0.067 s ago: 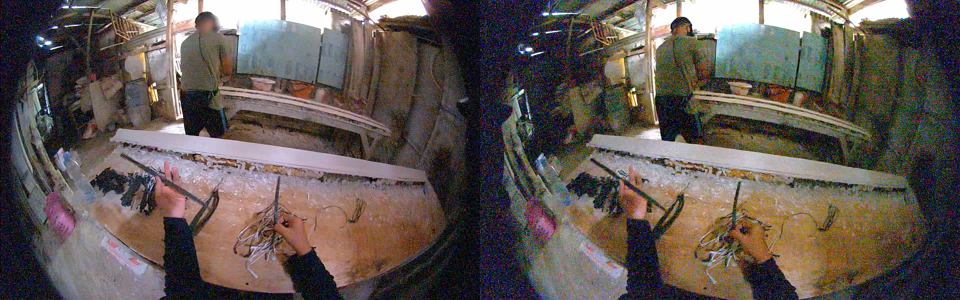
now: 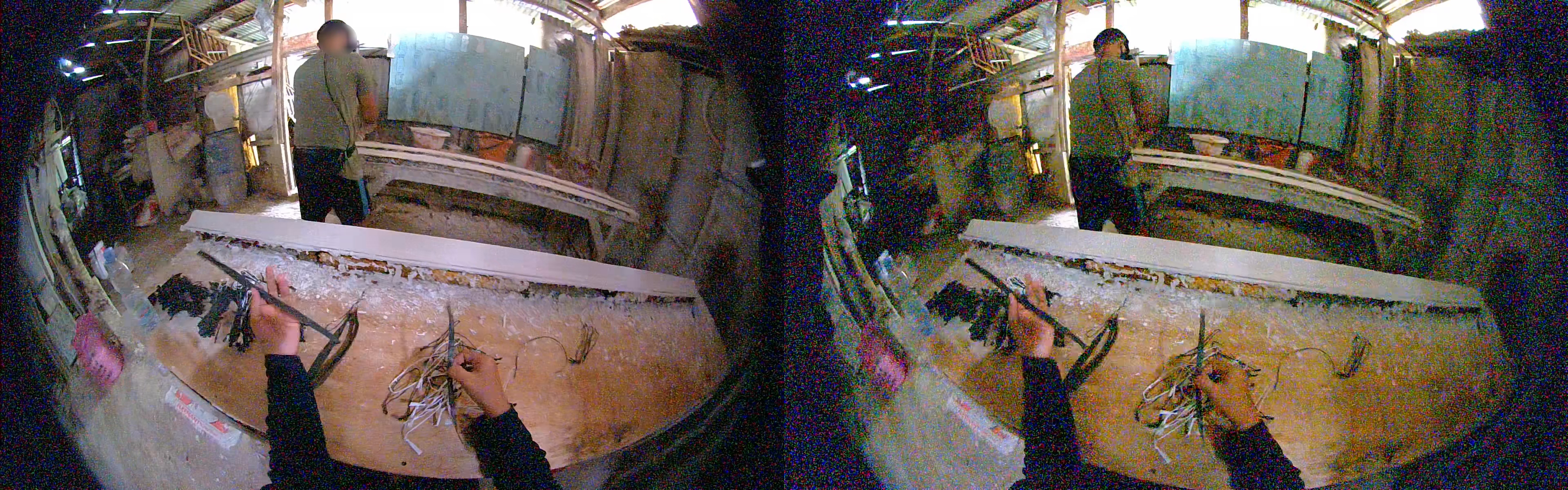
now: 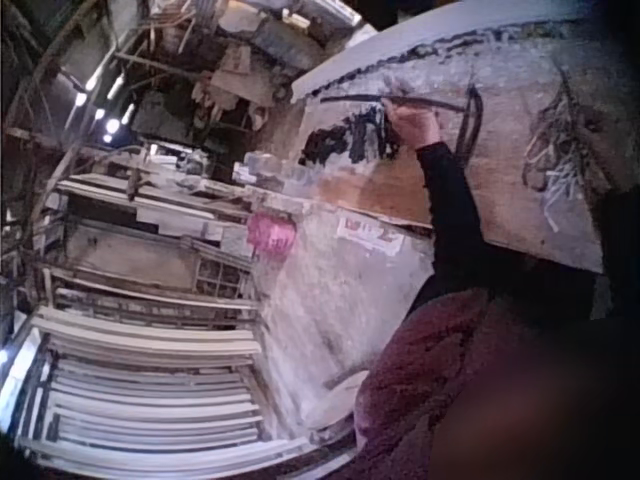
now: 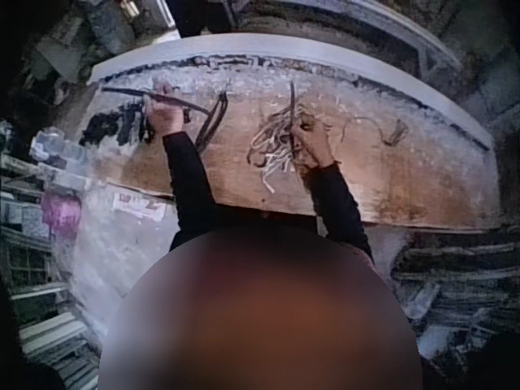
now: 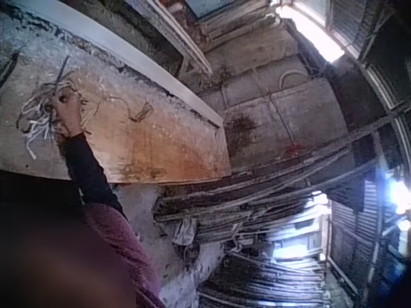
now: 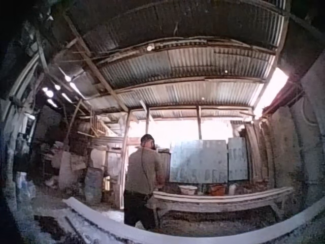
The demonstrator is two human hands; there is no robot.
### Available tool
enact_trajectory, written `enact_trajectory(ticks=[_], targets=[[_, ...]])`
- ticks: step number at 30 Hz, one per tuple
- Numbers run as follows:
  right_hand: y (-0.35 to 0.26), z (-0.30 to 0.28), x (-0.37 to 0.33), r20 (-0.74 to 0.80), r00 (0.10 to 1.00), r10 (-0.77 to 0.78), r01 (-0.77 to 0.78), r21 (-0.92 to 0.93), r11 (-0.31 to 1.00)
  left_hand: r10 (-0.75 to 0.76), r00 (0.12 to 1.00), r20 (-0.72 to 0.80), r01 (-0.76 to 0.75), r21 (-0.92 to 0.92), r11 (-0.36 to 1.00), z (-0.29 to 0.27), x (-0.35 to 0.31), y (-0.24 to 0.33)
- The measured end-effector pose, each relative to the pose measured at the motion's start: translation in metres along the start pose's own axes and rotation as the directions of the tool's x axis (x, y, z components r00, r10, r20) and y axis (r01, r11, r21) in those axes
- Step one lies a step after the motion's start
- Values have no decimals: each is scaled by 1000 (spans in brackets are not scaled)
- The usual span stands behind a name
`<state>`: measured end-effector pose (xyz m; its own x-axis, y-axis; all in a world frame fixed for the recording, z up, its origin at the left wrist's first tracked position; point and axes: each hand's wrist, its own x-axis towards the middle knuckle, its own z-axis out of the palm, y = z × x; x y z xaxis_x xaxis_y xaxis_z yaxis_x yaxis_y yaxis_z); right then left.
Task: The person sits on the floor and uses a knife to cut a long black strap into smaller pieces. They repeatedly pull, align, and slice the strap, accumulating cut pieces on the table.
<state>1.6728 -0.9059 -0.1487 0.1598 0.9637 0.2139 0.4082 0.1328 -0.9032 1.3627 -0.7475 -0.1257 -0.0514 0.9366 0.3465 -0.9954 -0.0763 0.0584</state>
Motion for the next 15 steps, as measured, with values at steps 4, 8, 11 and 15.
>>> enact_trajectory(ticks=[4, 8, 11, 15], targets=[[-5, 0, 4, 51, 999, 8, -13, 106, 994, -296, 953, 67, 300, -64, 952, 5, 8, 5], [-9, 2, -4, 169, 984, 56, -98, 246, 964, -100, 980, -171, 178, 538, 824, 17, -16, -35], [-8, 8, -5, 249, 968, -7, -65, 277, 959, -248, 943, -224, 334, 634, 697, 29, -29, -69], [-4, 12, 0, 194, 980, -46, 5, 206, 979, -571, 783, -246, 506, 786, 356, 38, -53, -95]])
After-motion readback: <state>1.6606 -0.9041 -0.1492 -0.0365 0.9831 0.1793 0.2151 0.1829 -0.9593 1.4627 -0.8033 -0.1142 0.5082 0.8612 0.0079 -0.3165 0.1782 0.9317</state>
